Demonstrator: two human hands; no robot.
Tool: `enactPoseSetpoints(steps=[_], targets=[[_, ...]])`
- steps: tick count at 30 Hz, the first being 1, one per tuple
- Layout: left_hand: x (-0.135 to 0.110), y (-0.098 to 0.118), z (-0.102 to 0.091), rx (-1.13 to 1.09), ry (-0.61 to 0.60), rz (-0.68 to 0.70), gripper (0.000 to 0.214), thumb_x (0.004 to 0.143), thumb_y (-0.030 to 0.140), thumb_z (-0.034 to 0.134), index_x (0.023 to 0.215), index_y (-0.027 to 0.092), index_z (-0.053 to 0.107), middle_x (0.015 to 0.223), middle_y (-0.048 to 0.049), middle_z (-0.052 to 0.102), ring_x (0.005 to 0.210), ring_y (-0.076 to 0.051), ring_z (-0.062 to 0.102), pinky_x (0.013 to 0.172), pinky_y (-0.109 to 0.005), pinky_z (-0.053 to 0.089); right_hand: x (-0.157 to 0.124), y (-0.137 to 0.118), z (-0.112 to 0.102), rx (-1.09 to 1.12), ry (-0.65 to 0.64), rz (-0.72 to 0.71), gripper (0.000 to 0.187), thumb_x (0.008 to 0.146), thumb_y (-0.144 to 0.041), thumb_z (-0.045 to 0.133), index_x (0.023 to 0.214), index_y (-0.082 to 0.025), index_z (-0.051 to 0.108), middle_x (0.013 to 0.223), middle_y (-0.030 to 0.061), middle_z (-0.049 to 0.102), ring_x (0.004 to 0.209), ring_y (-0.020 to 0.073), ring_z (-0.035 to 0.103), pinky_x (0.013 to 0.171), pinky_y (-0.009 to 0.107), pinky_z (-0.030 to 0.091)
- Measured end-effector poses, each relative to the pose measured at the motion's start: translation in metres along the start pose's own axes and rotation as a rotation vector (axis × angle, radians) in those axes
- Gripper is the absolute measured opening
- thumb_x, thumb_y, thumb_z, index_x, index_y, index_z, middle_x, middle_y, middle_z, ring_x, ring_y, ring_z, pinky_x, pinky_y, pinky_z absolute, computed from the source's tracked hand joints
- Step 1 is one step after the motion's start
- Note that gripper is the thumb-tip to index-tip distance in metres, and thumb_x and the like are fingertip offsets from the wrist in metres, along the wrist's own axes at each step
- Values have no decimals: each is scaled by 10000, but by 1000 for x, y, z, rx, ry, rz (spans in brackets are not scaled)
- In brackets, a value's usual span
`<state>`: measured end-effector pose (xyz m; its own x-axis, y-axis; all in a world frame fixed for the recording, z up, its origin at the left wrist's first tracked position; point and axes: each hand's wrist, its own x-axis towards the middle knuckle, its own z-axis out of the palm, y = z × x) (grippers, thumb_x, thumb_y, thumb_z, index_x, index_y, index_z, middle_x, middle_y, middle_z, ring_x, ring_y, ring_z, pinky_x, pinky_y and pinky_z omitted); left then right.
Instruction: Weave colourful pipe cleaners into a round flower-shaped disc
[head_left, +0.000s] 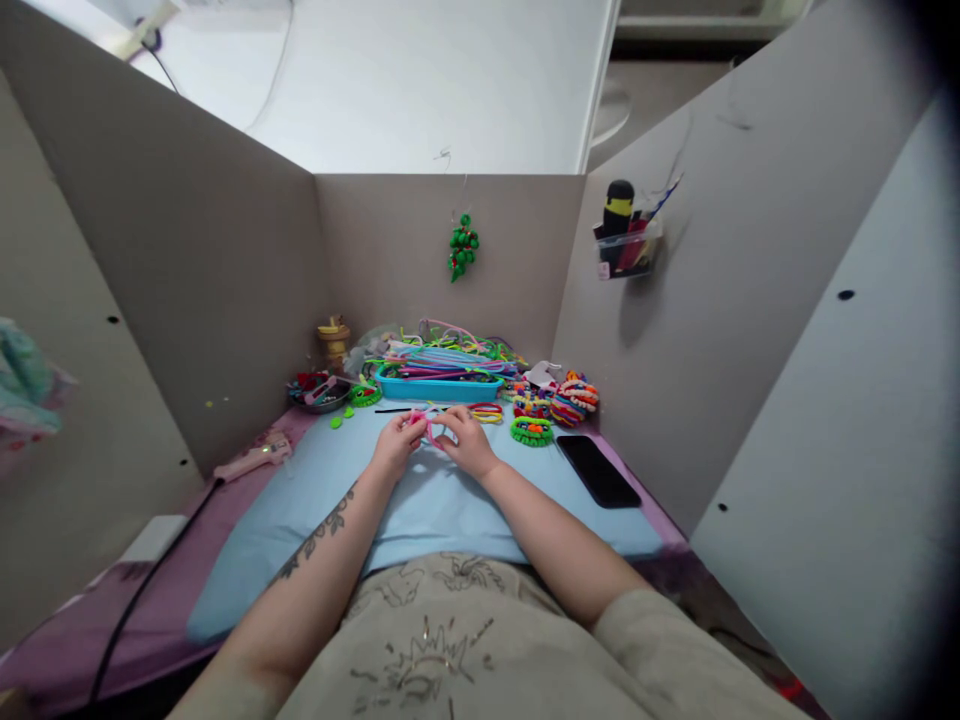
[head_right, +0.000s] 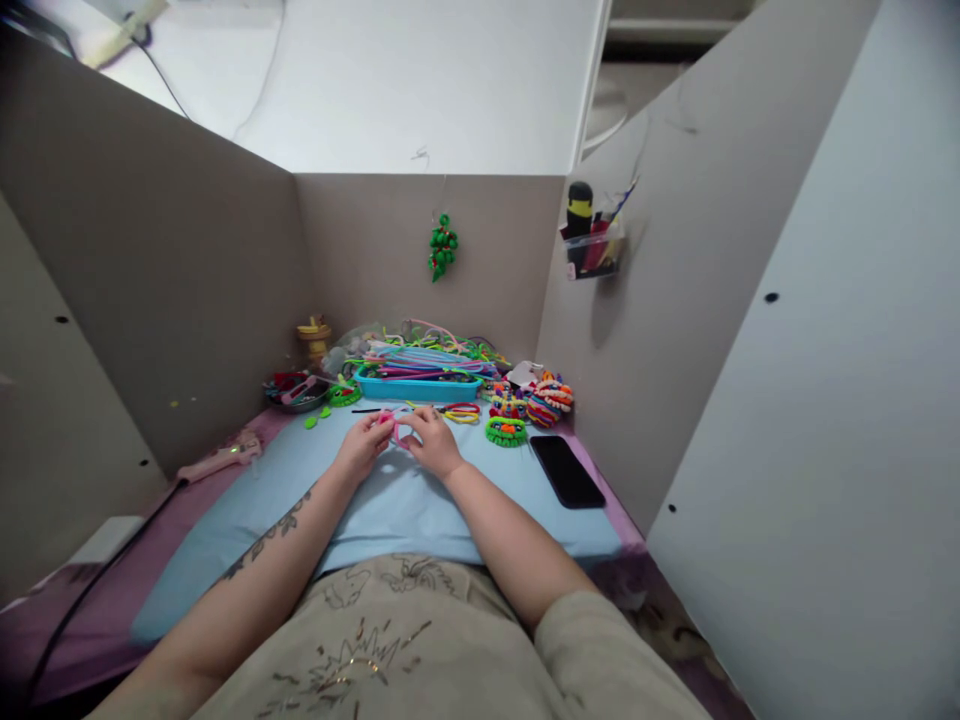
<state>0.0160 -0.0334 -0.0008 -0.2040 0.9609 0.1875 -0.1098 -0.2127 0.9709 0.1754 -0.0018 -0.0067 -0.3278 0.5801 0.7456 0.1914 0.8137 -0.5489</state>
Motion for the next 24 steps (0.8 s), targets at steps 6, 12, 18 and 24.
enactPoseSetpoints(steps=[6, 12, 18, 24], targets=[[-5, 2, 4, 17, -76, -16, 445, 583, 388, 770, 935, 170, 607, 710, 7, 641, 572, -89, 561, 510, -182, 364, -2, -8, 6, -52, -54, -97, 230, 766, -144, 559, 908, -264, 695, 868, 48, 573, 893, 207, 508, 860, 368, 414], [-8, 3, 7, 63, -147, 30, 468, 569, 398, 782, 913, 153, 583, 674, -4, 650, 574, -120, 583, 519, -209, 387, 0, -2, 1, -4, 97, 28, 98, 801, -262, 585, 777, -198, 655, 845, 33, 509, 840, 172, 523, 817, 327, 434], [-7, -3, 8, 107, -256, 69, 445, 582, 374, 778, 902, 146, 570, 662, -6, 649, 552, -124, 586, 557, -239, 428, 5, 12, 0, 56, 142, 186, 130, 748, -305, 635, 694, -187, 650, 859, 27, 484, 884, 177, 531, 854, 325, 424], [-6, -8, 6, 155, -316, 91, 432, 607, 387, 757, 911, 144, 570, 639, -5, 639, 540, -128, 586, 555, -246, 436, 6, 22, 2, 86, 79, 246, 147, 725, -341, 648, 690, -199, 666, 863, 30, 521, 865, 173, 538, 826, 315, 435]])
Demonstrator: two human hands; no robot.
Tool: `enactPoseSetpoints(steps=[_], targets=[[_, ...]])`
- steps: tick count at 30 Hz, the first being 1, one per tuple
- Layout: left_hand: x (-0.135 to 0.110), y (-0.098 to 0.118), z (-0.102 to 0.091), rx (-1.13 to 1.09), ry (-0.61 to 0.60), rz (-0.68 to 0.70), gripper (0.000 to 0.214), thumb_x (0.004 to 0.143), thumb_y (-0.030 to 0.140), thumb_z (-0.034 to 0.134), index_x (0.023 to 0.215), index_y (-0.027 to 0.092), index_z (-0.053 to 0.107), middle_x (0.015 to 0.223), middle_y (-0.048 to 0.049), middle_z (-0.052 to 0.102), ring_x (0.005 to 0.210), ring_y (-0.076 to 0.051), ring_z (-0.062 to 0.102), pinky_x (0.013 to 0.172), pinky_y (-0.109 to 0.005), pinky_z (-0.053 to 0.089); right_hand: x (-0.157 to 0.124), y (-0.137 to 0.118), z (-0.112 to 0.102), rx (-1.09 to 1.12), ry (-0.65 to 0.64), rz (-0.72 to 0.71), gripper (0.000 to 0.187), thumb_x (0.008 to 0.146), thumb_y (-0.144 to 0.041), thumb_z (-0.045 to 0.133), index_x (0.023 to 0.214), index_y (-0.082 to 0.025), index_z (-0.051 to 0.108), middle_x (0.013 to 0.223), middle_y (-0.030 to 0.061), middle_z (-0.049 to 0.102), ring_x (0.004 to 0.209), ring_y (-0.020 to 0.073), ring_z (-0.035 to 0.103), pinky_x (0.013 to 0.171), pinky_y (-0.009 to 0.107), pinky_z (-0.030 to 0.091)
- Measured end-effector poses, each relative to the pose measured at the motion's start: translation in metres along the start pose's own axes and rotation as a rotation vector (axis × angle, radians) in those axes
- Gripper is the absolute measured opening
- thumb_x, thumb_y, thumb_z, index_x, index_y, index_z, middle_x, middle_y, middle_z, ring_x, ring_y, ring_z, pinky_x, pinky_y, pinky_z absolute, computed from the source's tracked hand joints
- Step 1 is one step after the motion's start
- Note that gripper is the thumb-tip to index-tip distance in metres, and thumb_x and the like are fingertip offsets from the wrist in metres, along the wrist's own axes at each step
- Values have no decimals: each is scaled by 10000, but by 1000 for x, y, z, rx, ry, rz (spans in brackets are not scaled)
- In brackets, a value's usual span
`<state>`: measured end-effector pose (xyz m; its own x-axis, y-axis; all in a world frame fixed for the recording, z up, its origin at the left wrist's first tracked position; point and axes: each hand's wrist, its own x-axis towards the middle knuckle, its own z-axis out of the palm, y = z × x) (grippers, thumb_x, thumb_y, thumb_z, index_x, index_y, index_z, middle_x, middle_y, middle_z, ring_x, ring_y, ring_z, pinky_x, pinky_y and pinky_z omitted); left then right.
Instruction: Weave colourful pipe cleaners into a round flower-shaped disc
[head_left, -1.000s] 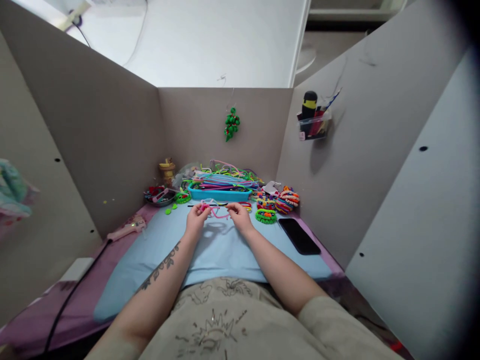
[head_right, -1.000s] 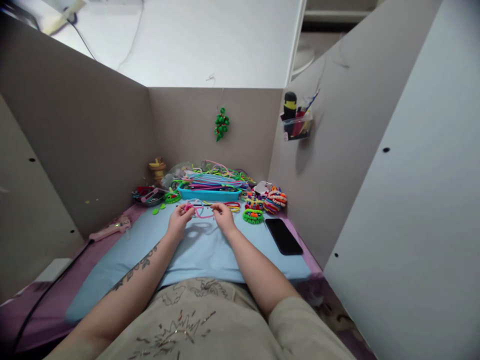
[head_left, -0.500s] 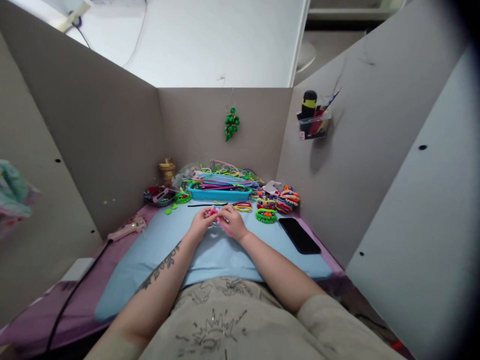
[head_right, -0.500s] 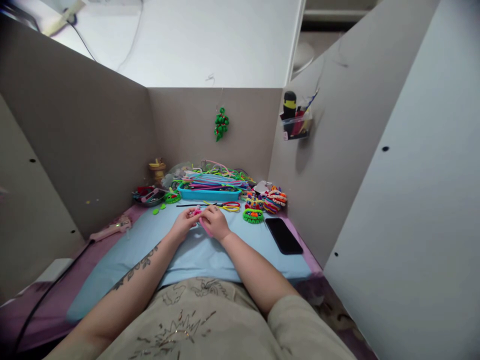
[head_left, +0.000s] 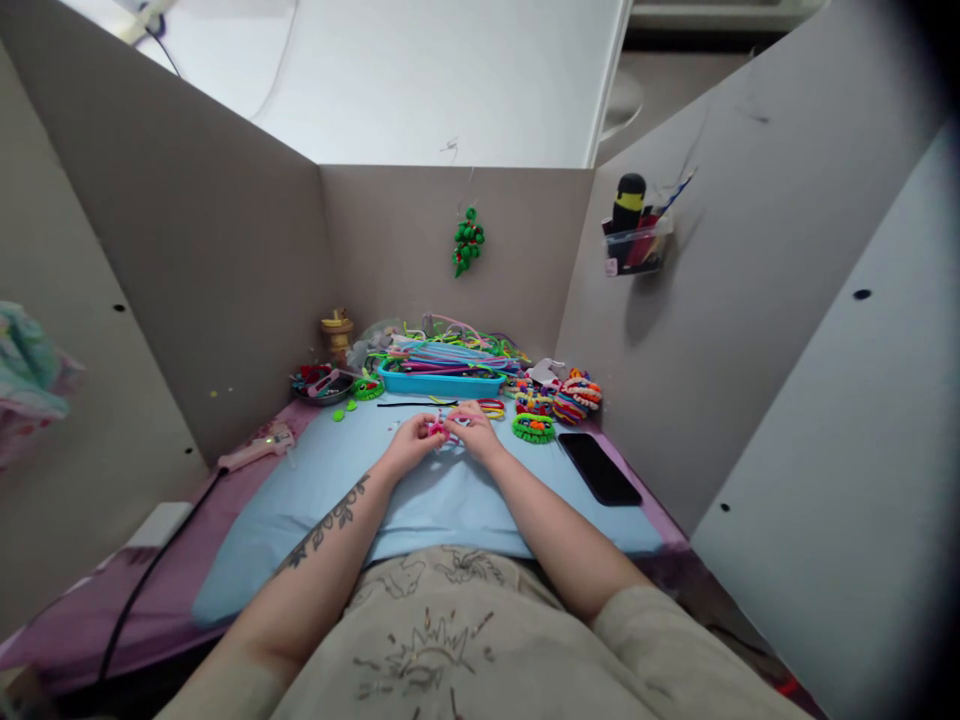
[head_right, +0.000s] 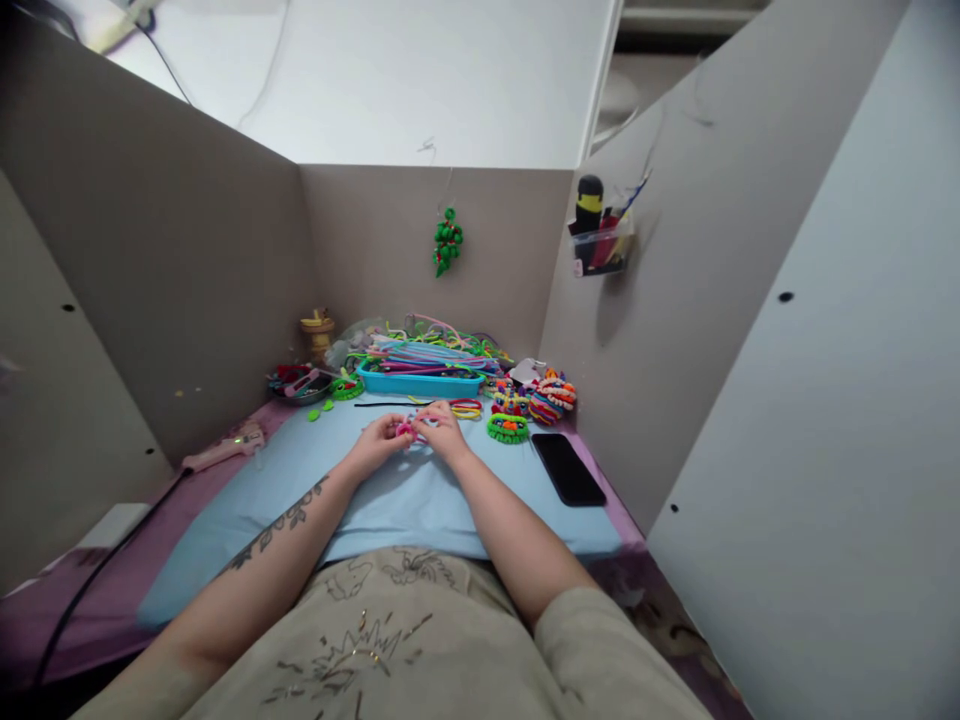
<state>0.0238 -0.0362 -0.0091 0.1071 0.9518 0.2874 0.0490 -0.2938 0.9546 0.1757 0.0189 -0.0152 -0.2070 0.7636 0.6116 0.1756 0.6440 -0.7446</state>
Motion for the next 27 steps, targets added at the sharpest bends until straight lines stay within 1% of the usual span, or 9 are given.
enactPoseSetpoints(steps=[3, 6, 9, 11, 13, 16, 18, 21, 27], targets=[[-1, -1, 1, 35, 19, 10, 482, 616, 379, 748, 980, 139, 541, 593, 10, 622, 496, -123, 566, 518, -237, 424, 0, 3, 1, -8, -37, 6, 125, 723, -315, 646, 673, -203, 671, 805, 27, 558, 851, 178, 537, 824, 319, 428], [0, 0, 2, 80, 101, 41, 547, 628, 356, 735, 1070, 147, 489, 555, 46, 582, 477, -120, 546, 502, -229, 411, 1, 7, 2, -26, -56, 18, 137, 732, -290, 626, 631, -204, 663, 726, 19, 575, 826, 185, 535, 836, 336, 418], [1, 3, 1, 133, 252, 107, 530, 649, 355, 709, 1088, 167, 479, 721, -3, 625, 643, -145, 599, 595, -252, 445, 3, 11, 3, -43, 10, 56, 182, 774, -304, 562, 662, -197, 656, 766, 34, 578, 843, 198, 530, 860, 369, 412], [0, 6, -1, 175, 372, 153, 443, 681, 362, 678, 1049, 182, 508, 858, -41, 633, 794, -164, 601, 682, -268, 446, 5, 13, 2, -49, 84, 73, 208, 804, -319, 517, 707, -192, 650, 857, 56, 573, 917, 211, 516, 907, 395, 394], [-1, 8, -2, 220, 439, 176, 297, 708, 371, 650, 929, 189, 570, 838, -42, 632, 807, -172, 583, 712, -280, 434, 7, 13, 1, -48, 151, 73, 213, 818, -327, 498, 737, -190, 638, 963, 76, 556, 1011, 225, 484, 959, 420, 362], [-3, 8, 1, 275, 384, 177, 199, 661, 377, 688, 721, 193, 641, 681, -25, 630, 682, -175, 563, 683, -294, 429, 7, 9, 2, -37, 212, 56, 202, 821, -327, 506, 747, -186, 630, 1067, 93, 525, 1074, 235, 455, 993, 445, 333], [-2, 7, 5, 296, 340, 175, 214, 604, 368, 731, 720, 194, 684, 686, -26, 646, 650, -174, 552, 671, -297, 428, 6, 6, 4, -25, 224, 41, 203, 820, -326, 514, 742, -181, 633, 1088, 102, 517, 1065, 230, 467, 988, 431, 344], [0, 8, 8, 319, 342, 179, 254, 577, 368, 744, 766, 200, 722, 720, -27, 642, 650, -168, 519, 646, -289, 408, 3, 3, 10, -4, 215, 24, 197, 816, -326, 533, 723, -187, 638, 1077, 99, 518, 1052, 219, 481, 974, 396, 368], [3, 8, 4, 344, 350, 192, 169, 552, 347, 758, 618, 201, 704, 660, -7, 573, 689, -171, 496, 656, -275, 382, -2, 2, 19, 33, 181, 20, 161, 804, -325, 558, 764, -198, 648, 1077, 95, 498, 1047, 221, 499, 955, 393, 398]])
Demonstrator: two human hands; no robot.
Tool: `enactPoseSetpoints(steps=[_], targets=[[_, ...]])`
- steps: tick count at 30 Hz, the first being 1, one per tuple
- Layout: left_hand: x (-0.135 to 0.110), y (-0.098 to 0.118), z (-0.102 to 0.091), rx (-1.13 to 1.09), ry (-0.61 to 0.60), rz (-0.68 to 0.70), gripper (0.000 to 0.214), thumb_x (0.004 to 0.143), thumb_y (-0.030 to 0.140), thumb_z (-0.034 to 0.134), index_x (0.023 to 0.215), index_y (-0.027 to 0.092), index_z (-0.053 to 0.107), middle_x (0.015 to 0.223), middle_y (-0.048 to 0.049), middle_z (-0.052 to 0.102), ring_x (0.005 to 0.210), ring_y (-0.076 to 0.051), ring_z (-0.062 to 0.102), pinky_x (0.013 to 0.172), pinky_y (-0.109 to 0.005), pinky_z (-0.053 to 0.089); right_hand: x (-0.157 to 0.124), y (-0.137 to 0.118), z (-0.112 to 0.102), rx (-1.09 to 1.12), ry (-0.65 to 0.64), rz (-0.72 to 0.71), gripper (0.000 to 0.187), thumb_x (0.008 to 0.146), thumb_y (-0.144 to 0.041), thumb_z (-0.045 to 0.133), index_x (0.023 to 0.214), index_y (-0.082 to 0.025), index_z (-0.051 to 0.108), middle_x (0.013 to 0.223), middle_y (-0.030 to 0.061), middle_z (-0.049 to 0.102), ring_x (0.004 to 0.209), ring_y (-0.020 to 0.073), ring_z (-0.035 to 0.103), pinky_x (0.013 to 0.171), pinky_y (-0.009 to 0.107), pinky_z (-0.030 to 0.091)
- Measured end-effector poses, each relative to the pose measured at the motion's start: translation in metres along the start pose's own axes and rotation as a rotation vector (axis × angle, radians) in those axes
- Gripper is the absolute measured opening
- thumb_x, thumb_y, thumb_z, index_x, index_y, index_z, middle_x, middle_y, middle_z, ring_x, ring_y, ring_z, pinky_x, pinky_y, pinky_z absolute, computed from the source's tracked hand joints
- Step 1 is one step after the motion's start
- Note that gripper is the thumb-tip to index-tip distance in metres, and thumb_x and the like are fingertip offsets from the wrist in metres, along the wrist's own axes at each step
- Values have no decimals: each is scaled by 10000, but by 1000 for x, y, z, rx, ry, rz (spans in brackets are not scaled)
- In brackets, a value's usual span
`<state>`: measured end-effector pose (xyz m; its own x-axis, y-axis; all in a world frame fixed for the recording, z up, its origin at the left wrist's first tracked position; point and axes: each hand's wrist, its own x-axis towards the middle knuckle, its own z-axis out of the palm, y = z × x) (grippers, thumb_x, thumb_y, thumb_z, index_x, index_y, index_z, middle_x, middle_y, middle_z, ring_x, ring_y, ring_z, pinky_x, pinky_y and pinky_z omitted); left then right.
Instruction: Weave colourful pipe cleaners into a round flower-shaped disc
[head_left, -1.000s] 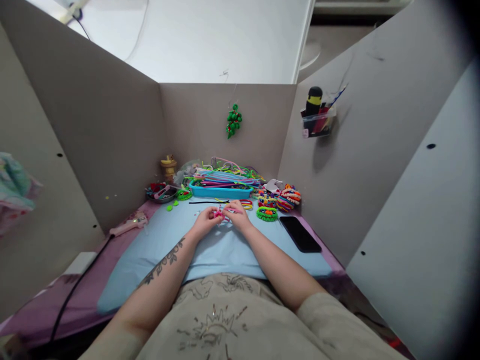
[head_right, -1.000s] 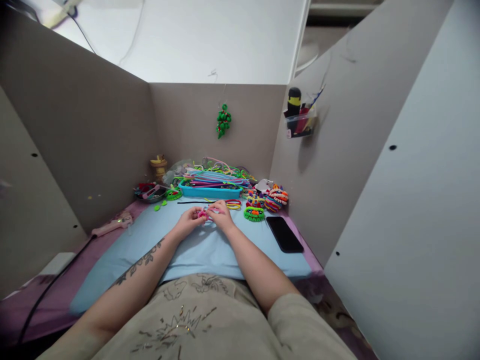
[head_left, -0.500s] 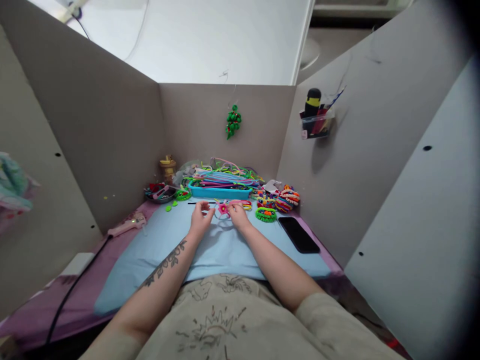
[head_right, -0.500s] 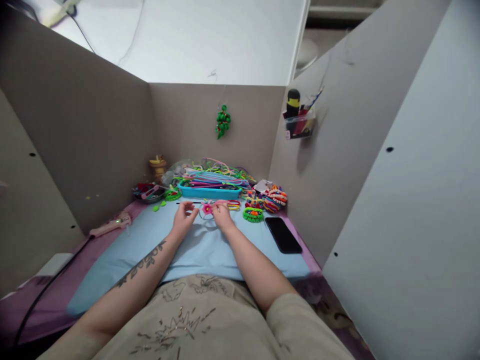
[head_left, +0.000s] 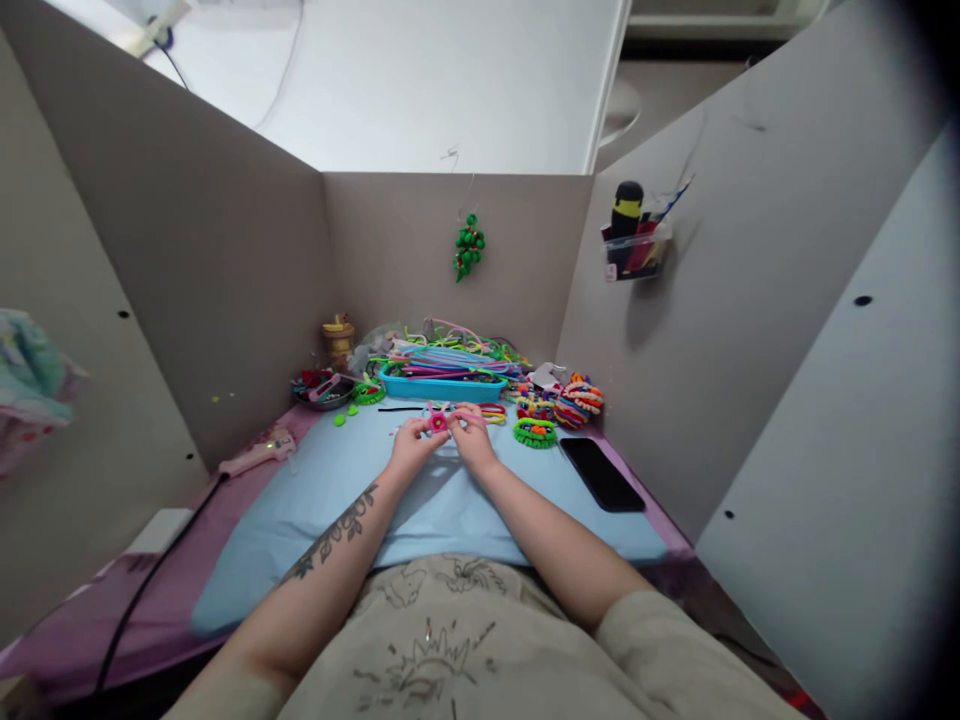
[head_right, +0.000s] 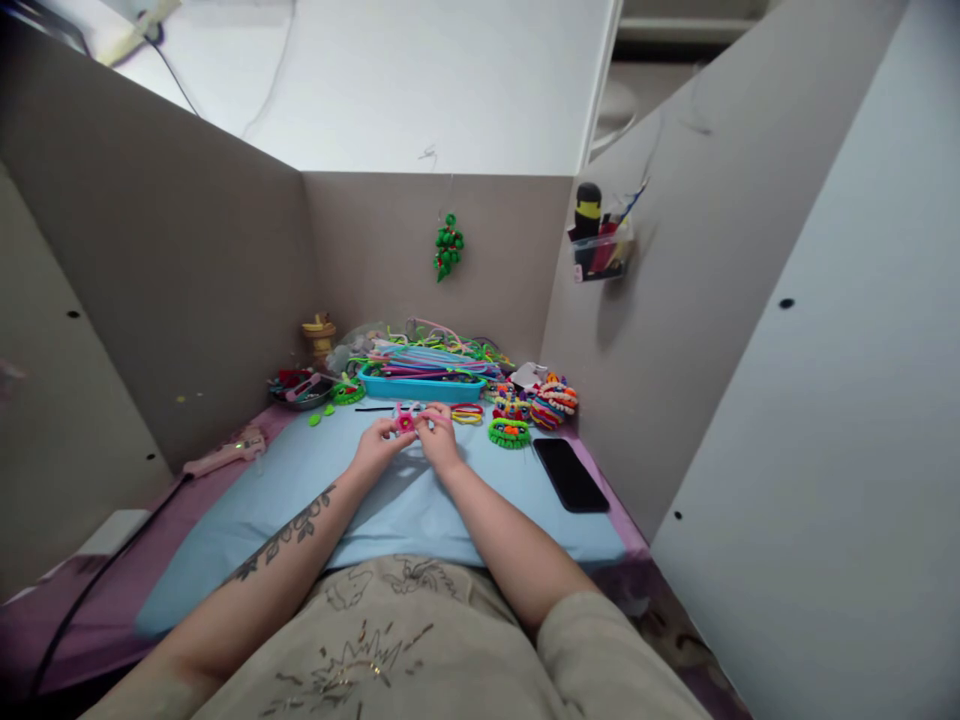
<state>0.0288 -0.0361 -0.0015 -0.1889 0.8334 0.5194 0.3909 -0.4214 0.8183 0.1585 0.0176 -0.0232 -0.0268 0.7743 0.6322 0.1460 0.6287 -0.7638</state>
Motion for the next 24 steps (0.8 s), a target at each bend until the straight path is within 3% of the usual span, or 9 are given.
enactPoseSetpoints(steps=[13, 15, 19, 24], targets=[[1, -3, -3, 25, -24, 43, 172, 579, 307, 735, 542, 178, 628, 649, 3, 551, 667, -164, 519, 689, -290, 407, -4, -3, 3, 16, -18, 22, 194, 812, -363, 533, 778, -189, 614, 1022, 83, 530, 961, 202, 532, 892, 358, 432], [0, -3, -4, 22, 11, 53, 172, 577, 307, 742, 648, 185, 644, 713, -5, 579, 702, -166, 526, 701, -287, 410, -1, -2, 2, 7, 27, 33, 186, 805, -361, 533, 771, -195, 610, 1011, 80, 534, 967, 202, 525, 897, 349, 423], [-6, -1, -3, 1, 88, 49, 378, 619, 313, 731, 954, 206, 593, 834, -20, 617, 693, -149, 539, 699, -284, 422, 6, 3, -6, -13, 147, 73, 212, 818, -368, 488, 756, -196, 596, 937, 81, 554, 997, 223, 490, 917, 372, 397], [-13, 2, 5, -87, -42, 22, 439, 664, 303, 709, 1063, 207, 553, 776, -28, 683, 628, -154, 614, 637, -281, 471, 5, 1, -7, 15, 157, 91, 224, 819, -374, 493, 747, -193, 604, 929, 78, 559, 973, 223, 506, 899, 386, 417]])
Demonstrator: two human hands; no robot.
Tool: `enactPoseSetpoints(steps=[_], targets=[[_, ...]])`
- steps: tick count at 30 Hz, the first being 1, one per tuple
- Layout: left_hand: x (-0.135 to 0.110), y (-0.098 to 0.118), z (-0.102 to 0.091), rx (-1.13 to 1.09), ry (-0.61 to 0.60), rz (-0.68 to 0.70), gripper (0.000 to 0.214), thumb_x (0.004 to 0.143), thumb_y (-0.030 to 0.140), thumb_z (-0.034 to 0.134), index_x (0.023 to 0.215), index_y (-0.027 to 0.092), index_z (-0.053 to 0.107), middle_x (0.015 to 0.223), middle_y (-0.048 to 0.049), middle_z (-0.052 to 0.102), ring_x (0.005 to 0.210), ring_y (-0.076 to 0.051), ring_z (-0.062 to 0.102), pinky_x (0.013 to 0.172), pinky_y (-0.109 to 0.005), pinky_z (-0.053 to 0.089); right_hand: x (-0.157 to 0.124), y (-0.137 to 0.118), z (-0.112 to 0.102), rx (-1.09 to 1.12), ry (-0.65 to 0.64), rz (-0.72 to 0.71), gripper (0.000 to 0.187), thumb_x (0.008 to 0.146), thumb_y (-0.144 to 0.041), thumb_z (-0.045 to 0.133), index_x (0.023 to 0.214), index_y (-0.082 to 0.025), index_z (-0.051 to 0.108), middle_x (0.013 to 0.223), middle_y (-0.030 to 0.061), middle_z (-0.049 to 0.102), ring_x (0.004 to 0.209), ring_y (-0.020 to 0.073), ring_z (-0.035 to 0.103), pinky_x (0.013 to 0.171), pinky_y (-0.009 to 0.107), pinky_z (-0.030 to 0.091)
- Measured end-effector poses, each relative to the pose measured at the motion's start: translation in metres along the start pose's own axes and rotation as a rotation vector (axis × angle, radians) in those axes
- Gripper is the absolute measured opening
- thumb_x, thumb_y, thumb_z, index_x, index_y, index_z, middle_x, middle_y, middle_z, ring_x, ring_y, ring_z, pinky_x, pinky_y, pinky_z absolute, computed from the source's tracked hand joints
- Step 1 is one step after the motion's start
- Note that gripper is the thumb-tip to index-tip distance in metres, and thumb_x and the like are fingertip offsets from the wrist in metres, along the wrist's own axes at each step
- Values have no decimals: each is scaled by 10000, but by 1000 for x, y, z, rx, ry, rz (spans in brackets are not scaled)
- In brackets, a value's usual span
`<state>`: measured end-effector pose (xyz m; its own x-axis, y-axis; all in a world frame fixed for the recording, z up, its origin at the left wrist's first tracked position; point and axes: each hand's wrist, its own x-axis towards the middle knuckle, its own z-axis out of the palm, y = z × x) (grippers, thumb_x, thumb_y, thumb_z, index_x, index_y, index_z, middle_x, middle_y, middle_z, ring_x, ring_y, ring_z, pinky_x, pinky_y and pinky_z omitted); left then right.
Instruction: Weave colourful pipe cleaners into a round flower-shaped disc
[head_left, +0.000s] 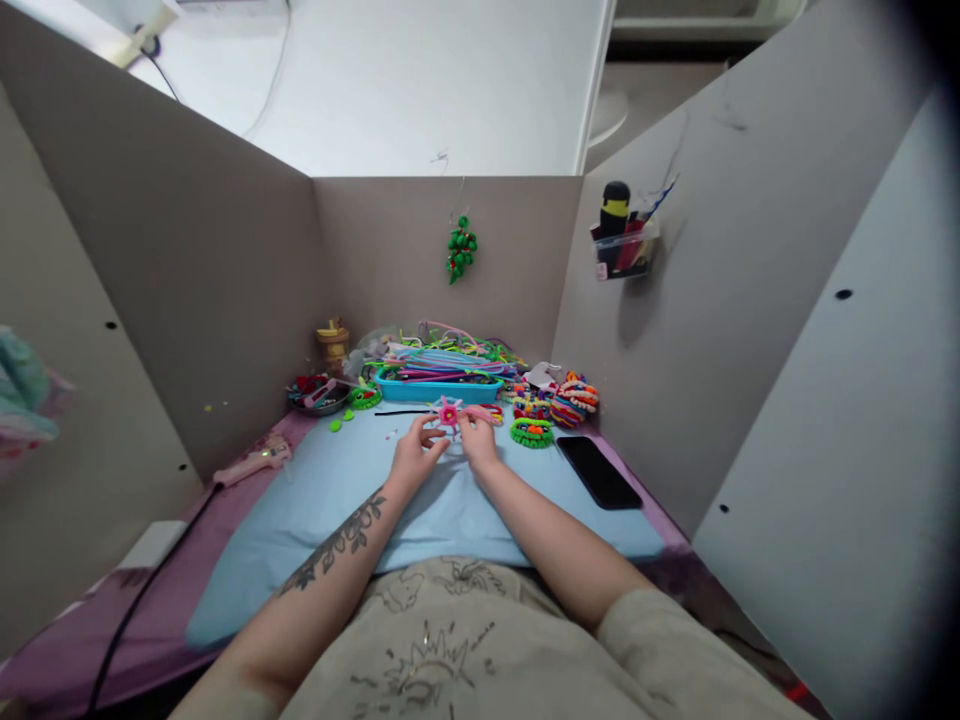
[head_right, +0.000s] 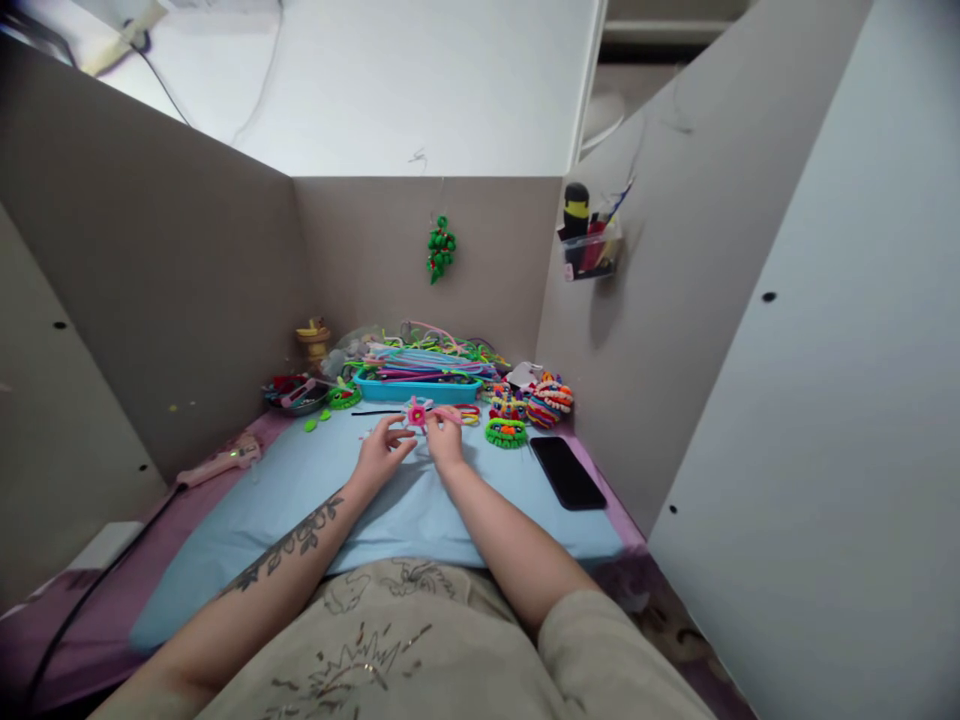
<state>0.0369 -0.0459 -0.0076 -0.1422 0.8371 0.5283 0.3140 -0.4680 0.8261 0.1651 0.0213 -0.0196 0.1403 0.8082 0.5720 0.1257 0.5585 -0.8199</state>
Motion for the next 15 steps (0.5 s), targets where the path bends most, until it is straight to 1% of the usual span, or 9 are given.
enactPoseSetpoints(steps=[2, 4, 9, 12, 15], targets=[[0, 1, 2, -41, 3, -19, 498, 697, 313, 682, 1150, 207, 505, 823, -47, 696, 660, -167, 640, 621, -281, 490, -3, -3, 4, 17, -23, -3, 188, 793, -357, 544, 734, -194, 617, 982, 82, 546, 987, 218, 510, 922, 387, 411], [2, 1, 2, -76, 40, -40, 507, 729, 338, 651, 1180, 197, 466, 794, -50, 693, 659, -174, 646, 599, -281, 499, -6, -5, 7, 34, -50, -3, 166, 763, -345, 590, 711, -193, 632, 1006, 87, 532, 997, 213, 512, 939, 379, 408], [3, 1, -1, -134, 100, -69, 477, 694, 364, 690, 1086, 189, 484, 700, -22, 674, 601, -157, 626, 576, -260, 487, -9, -5, 10, 78, -87, 9, 181, 736, -365, 616, 686, -194, 647, 987, 92, 532, 967, 202, 525, 898, 350, 435], [4, 0, -1, -155, 126, -82, 434, 666, 377, 712, 999, 190, 505, 666, -8, 662, 571, -139, 608, 545, -232, 454, -9, -4, 9, 112, -101, 20, 213, 721, -405, 620, 692, -196, 644, 945, 74, 559, 924, 196, 542, 871, 346, 442], [6, -1, -2, -184, 157, -98, 427, 644, 382, 724, 958, 193, 506, 643, 6, 650, 564, -127, 600, 542, -215, 434, -9, -4, 8, 145, -109, 32, 254, 704, -454, 625, 685, -201, 635, 869, 45, 597, 895, 193, 552, 840, 333, 448]])
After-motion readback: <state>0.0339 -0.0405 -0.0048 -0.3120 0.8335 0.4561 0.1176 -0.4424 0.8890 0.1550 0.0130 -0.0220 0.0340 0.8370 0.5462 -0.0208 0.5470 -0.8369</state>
